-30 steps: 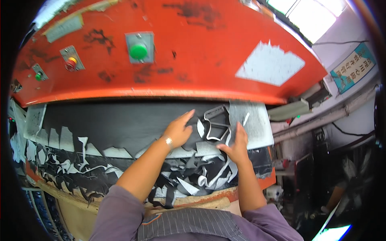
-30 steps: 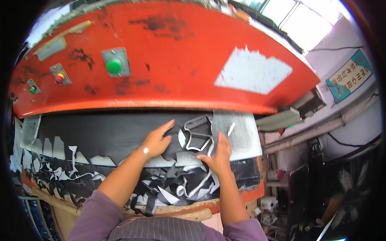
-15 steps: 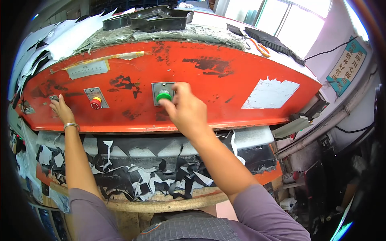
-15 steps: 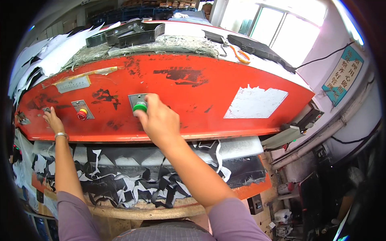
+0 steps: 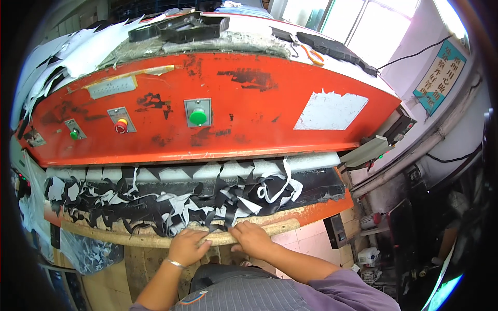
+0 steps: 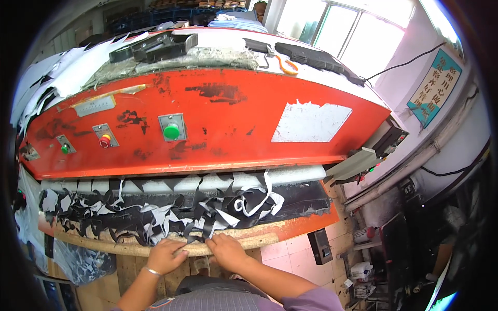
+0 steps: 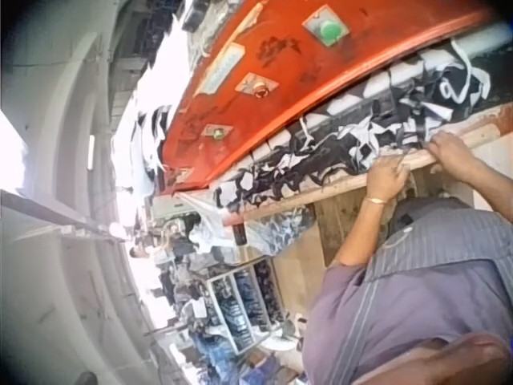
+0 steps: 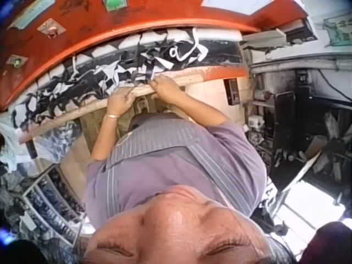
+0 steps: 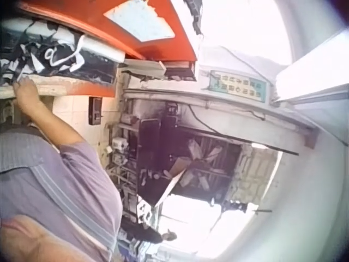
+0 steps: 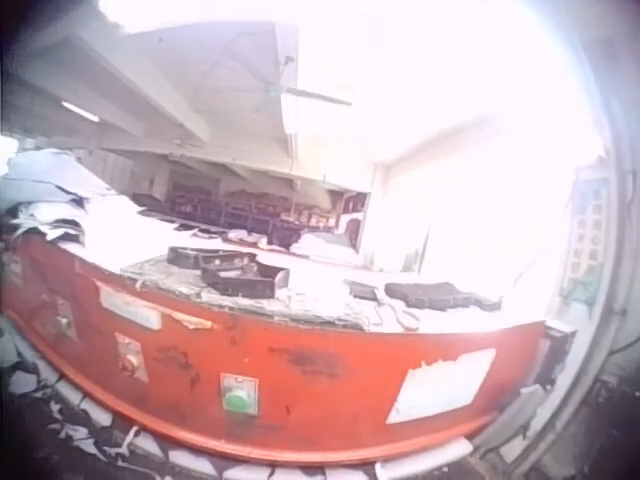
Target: Using a metal die and a hydraulic press to cut specific shapes from a sheet of leather for shoe manufacturing.
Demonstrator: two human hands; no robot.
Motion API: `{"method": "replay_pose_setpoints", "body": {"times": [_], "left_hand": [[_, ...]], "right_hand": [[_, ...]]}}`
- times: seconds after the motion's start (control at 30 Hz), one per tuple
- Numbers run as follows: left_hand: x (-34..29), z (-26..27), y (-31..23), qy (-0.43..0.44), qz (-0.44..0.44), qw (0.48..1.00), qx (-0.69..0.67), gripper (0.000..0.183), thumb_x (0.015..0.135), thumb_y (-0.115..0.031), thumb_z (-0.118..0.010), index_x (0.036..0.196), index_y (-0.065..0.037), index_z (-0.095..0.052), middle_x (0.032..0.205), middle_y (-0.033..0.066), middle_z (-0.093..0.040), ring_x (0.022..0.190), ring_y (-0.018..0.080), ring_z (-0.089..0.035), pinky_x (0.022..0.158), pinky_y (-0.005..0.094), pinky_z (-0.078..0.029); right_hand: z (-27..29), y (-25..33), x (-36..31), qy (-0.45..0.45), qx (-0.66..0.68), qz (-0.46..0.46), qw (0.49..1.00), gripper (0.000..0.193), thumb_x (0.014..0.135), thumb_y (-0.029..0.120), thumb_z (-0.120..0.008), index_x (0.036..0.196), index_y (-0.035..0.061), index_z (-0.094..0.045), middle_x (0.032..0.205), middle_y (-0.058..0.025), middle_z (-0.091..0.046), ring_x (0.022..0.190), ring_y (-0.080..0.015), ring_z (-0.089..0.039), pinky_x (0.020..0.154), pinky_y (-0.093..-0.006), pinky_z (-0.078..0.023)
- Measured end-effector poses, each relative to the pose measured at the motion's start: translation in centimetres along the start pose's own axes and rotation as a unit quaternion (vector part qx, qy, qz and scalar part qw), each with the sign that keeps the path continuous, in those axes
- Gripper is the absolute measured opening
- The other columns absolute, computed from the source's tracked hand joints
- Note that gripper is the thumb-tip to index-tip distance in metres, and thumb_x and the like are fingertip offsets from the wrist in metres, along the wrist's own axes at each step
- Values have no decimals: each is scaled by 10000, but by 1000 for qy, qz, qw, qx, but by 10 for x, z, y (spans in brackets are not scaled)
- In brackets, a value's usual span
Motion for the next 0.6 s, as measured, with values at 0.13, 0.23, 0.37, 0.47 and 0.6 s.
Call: {"method": "replay_pose_setpoints", "body": {"times": [0.13, 0.23, 0.37, 0.47, 0.6], "left_hand": [[-2, -19, -3, -62, 5, 998, 29, 234, 741, -258, -700, 865, -60, -710, 832, 99, -668, 827, 302, -609, 767, 394, -479], [-1, -21, -9, -75, 14, 996, 45, 229, 727, -275, -702, 838, -75, -710, 800, 84, -657, 805, 286, -605, 784, 383, -430], [11, -14, -4, 44, 68, 989, 122, 336, 760, -415, -660, 898, -117, -735, 826, 63, -687, 847, 239, -618, 843, 436, -332], [-13, -38, 2, 248, 117, 942, 193, 467, 820, -553, -569, 1002, -157, -735, 992, 66, -704, 1009, 222, -601, 946, 564, -278], [29, -18, 4, 25, 49, 934, 353, 475, 842, -515, -580, 1111, -137, -679, 1228, 83, -604, 1172, 265, -512, 969, 579, -289]], "right_hand": [[-4, -15, -7, -7, -22, -81, 996, 427, 628, 192, -798, 984, 34, -624, 959, -120, -607, 967, -296, -562, 835, -382, -487], [-6, -23, -6, -18, -9, -83, 996, 404, 625, 177, -797, 964, 35, -630, 949, -113, -604, 956, -298, -561, 829, -384, -489], [-10, -31, 11, 110, 12, -66, 992, 459, 706, 333, -754, 1074, 75, -659, 954, -142, -662, 917, -327, -611, 799, -407, -497], [21, -68, 20, 154, 94, -183, 966, 449, 794, 428, -697, 1086, 89, -669, 923, -151, -696, 846, -348, -663, 748, -434, -510], [97, -195, 22, -214, -17, -305, 928, 740, 688, 398, -808, 1246, 4, -523, 1252, -275, -530, 1173, -424, -499, 957, -469, -423]]}}
Point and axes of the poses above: each hand's wrist, its own x-axis towards the middle knuckle, its own z-axis out of the back of the hand, y = z × x, the point moved 9 cm from there along x, towards the middle knuckle
